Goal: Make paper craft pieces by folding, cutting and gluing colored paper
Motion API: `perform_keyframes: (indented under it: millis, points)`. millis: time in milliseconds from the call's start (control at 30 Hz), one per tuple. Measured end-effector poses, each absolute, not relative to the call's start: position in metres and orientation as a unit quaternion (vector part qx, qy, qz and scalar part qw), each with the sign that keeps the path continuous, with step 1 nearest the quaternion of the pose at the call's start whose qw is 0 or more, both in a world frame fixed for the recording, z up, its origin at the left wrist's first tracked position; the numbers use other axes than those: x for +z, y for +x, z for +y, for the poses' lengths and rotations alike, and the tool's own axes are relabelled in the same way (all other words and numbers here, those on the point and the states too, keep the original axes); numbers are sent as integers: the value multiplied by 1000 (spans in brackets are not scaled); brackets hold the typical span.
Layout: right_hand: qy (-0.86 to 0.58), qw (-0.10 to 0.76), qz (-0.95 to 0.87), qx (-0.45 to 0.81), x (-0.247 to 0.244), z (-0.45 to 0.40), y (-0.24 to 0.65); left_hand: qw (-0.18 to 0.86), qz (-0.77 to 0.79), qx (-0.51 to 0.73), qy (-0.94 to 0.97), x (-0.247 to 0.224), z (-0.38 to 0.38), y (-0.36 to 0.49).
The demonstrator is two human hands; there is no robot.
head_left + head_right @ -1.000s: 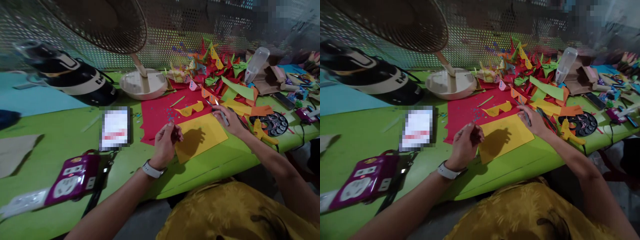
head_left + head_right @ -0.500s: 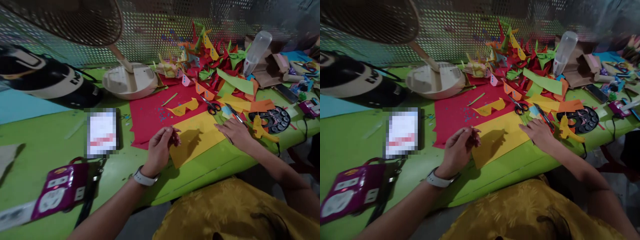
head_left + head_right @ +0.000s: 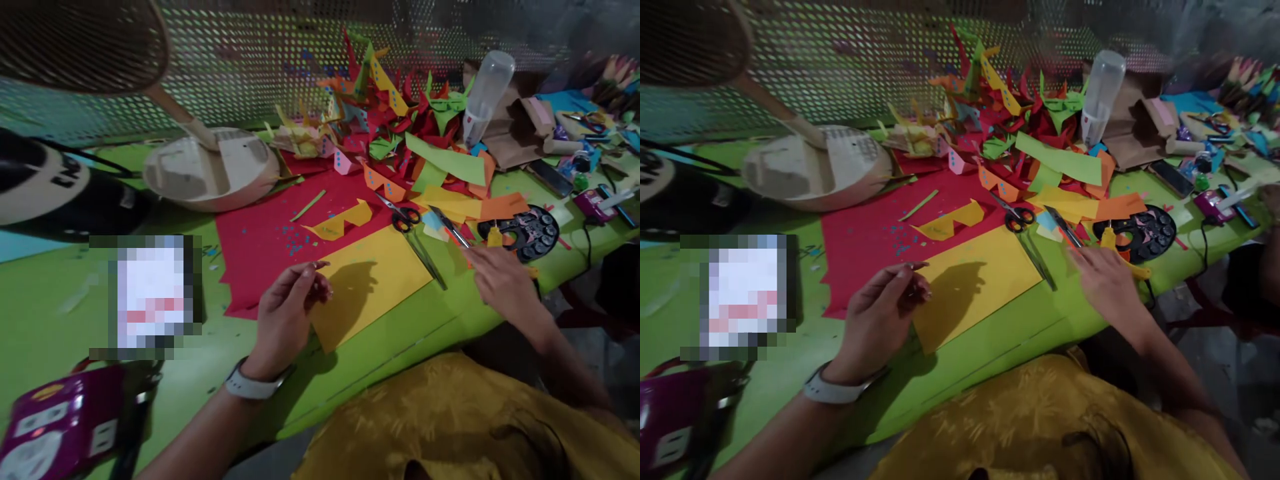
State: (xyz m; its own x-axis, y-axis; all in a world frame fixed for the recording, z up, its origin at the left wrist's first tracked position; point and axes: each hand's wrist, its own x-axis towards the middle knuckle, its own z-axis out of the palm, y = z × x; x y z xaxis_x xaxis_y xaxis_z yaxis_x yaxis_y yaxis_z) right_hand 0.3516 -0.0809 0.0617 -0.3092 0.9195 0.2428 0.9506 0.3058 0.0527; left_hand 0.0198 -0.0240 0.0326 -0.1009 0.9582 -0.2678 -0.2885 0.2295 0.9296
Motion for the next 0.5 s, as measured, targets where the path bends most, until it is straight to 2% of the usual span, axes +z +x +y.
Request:
perform_keyframes:
  millis: [100, 200, 267, 500]
  points:
    - [-675, 62, -725, -123, 66, -106, 387, 588, 521, 541, 301, 33, -20, 17]
    - [-720, -26, -683, -120, 60, -118, 412, 592, 523, 550, 271, 34, -15, 15]
    - [-725, -48, -677, -121, 53, -117, 421, 597, 526, 551, 253, 35, -11, 15]
    - [-675, -37, -729, -110, 51, -97, 434, 622, 526, 514, 268, 46, -10, 10]
